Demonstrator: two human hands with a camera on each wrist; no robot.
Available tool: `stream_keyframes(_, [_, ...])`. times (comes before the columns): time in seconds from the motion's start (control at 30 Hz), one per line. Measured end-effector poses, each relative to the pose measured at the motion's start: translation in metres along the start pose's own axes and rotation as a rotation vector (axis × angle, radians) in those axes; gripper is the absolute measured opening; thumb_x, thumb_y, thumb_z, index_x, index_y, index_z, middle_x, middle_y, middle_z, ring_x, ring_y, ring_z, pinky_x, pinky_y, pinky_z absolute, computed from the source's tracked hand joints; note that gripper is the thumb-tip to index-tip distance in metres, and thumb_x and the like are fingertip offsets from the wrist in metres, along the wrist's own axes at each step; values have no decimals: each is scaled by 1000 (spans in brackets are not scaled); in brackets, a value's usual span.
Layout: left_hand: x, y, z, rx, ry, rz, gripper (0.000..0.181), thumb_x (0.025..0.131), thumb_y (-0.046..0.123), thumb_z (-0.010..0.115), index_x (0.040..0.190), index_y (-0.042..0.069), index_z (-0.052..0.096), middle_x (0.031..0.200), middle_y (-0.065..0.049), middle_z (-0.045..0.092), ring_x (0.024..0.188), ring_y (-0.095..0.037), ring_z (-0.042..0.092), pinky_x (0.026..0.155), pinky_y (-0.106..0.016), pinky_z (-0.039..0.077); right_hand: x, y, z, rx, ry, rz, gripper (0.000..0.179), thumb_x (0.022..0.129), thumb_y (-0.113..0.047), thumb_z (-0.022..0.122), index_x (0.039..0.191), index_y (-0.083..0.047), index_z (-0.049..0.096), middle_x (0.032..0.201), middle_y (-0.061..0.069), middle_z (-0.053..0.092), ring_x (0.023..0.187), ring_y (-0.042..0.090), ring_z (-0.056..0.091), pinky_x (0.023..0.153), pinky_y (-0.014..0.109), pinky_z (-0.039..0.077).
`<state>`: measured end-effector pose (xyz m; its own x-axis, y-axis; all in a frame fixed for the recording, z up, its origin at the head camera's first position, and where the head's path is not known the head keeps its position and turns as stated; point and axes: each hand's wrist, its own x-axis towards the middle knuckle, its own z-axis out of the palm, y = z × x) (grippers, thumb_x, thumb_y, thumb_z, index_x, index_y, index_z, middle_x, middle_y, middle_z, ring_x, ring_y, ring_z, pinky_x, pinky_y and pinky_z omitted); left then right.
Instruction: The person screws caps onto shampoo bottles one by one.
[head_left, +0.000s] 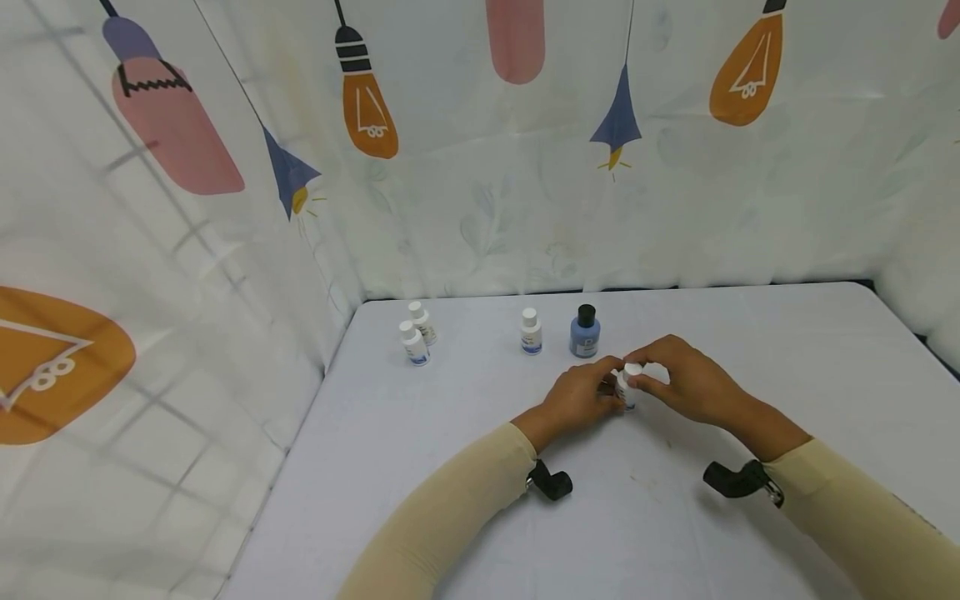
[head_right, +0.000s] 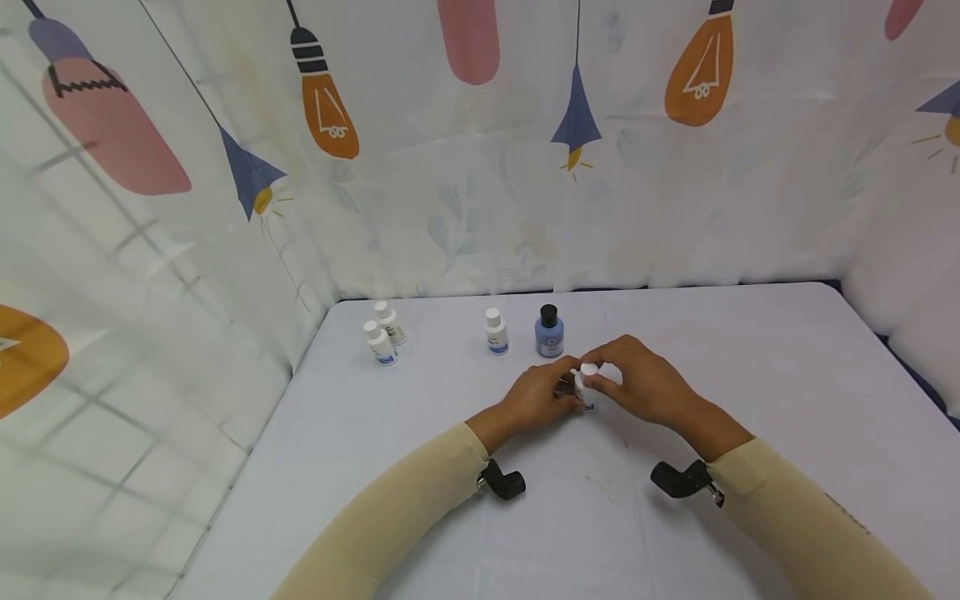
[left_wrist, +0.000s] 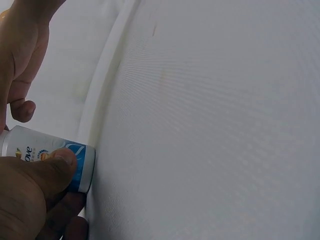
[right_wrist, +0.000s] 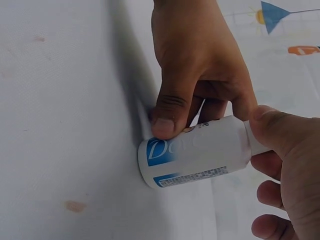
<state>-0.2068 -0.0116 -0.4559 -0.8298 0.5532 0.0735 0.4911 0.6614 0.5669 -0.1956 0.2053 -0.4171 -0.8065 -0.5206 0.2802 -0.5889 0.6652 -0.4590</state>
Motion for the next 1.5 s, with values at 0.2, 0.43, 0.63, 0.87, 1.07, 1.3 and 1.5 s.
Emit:
stream_keyframes(0.2, [1, 0, 1, -8, -2, 3, 55, 92, 24, 80, 141, 22, 54, 120, 6, 73, 109, 0, 65, 97, -25, 48, -1, 2, 3, -2, 15, 1, 35, 88, -16, 83, 121, -10, 74, 111, 2, 72, 109, 26, 60, 92, 51, 50])
stream_keyframes(0.43, [5, -1, 4, -65, 8, -3, 53, 91, 23, 82, 137, 20, 56, 120, 5, 72, 106, 1, 65, 91, -20, 49, -7, 4, 4, -41, 34, 42, 48, 91, -19, 81, 135, -8, 67, 110, 5, 68, 111, 29, 59, 92, 52, 50])
stream_keyframes(0.63, [12, 0, 6, -118, 57, -32, 51, 91, 22, 82, 136, 18, 58, 119, 5, 72, 104, 0, 65, 90, -21, 50, -11, 6, -1, -35, 73, 119, 59, 94, -21, 78, 145, -6, 55, 114, 8, 68, 120, 34, 54, 93, 57, 48])
stream_keyframes(0.87, [21, 5, 6, -137, 111, -65, 50, 92, 19, 80, 137, 16, 57, 124, 1, 70, 104, -3, 66, 90, -20, 50, -16, 15, -5, -51, 143, 130, 55, 95, -18, 77, 143, -2, 56, 114, 9, 69, 116, 35, 53, 79, 48, 47])
stream_keyframes(1.07, [33, 7, 7, -151, 162, -88, 48, 94, 19, 79, 136, 17, 57, 122, 2, 70, 102, -3, 67, 88, -21, 51, -18, 20, -9, -64, 151, 135, 51, 97, -19, 74, 142, -1, 57, 113, 9, 70, 102, 31, 54, 69, 39, 43])
stream_keyframes(1.3, [45, 8, 13, -137, 214, -110, 46, 94, 17, 78, 135, 16, 58, 121, 1, 71, 105, -5, 67, 91, -21, 50, -21, 25, -9, -61, 155, 141, 48, 99, -20, 72, 140, -1, 58, 113, 10, 70, 95, 29, 52, 67, 38, 43])
stream_keyframes(1.5, [53, 9, 18, -116, 227, -128, 47, 94, 16, 78, 135, 15, 57, 123, 0, 70, 105, -5, 66, 92, -20, 49, -22, 28, -8, -62, 165, 138, 45, 99, -20, 71, 139, -1, 60, 113, 9, 70, 85, 26, 50, 65, 35, 42])
